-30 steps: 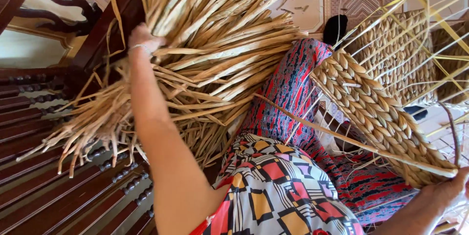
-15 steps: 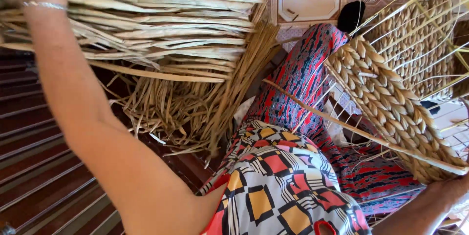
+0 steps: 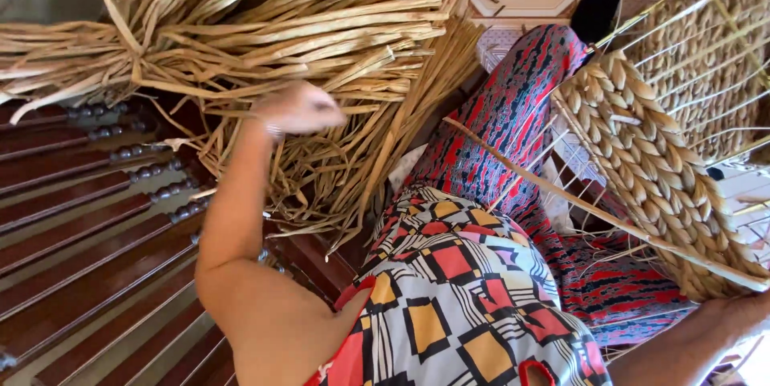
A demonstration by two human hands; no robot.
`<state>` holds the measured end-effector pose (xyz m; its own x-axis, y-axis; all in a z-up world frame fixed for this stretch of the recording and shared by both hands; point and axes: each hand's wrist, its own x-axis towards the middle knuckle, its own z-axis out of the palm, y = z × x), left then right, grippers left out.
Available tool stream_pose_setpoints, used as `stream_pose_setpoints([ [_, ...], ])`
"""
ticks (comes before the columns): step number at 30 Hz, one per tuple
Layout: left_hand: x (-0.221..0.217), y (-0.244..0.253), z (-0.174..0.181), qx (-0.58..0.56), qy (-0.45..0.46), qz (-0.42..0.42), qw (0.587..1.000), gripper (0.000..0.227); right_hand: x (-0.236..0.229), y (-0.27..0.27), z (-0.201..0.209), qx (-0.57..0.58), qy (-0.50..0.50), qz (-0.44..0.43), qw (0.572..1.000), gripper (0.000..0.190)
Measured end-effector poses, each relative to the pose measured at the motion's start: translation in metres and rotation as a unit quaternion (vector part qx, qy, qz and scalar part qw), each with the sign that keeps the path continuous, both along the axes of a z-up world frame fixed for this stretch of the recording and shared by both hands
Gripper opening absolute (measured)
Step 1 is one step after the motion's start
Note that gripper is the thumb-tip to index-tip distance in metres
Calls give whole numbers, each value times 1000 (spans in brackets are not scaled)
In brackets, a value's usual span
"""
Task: The person weaves a basket by hand, pulling dried plant stalks from a bundle and threading them through a wire frame. They wrap the stalks around the frame and tuck the ends into the woven structure, occasionally rotating the frame to continue the process.
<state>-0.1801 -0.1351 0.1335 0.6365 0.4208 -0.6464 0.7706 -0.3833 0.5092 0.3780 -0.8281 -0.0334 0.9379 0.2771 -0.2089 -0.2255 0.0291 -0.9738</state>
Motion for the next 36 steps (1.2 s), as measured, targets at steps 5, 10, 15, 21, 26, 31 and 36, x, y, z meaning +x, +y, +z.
stream_pose_setpoints([
  [5, 28, 11, -82, 70, 23, -18, 997, 26, 14, -22, -18, -21, 12, -22, 999, 84],
  [10, 56, 74, -103, 477, -288, -46, 829, 23, 9, -16, -10, -23, 56, -35, 998, 86],
  [15, 108, 47, -112, 372, -189, 19, 909, 20, -1, -7, -9, 15, 59, -51, 997, 90],
  [21, 148, -14, -187, 225, -32, -45, 973, 28, 16, -37, -40, 20, 52, -55, 997, 91],
  [26, 177, 0, -149, 41, -182, 53, 981, 19, 27, -56, -67, 66, 27, -149, 986, 70],
  [31, 272, -50, -44, -340, -290, 108, 888, 15, 13, -42, -78, 91, -31, -265, 959, 58],
  [36, 379, -168, 19, -23, -439, -191, 877, 11, -22, -15, -38, 47, -78, -265, 960, 29],
])
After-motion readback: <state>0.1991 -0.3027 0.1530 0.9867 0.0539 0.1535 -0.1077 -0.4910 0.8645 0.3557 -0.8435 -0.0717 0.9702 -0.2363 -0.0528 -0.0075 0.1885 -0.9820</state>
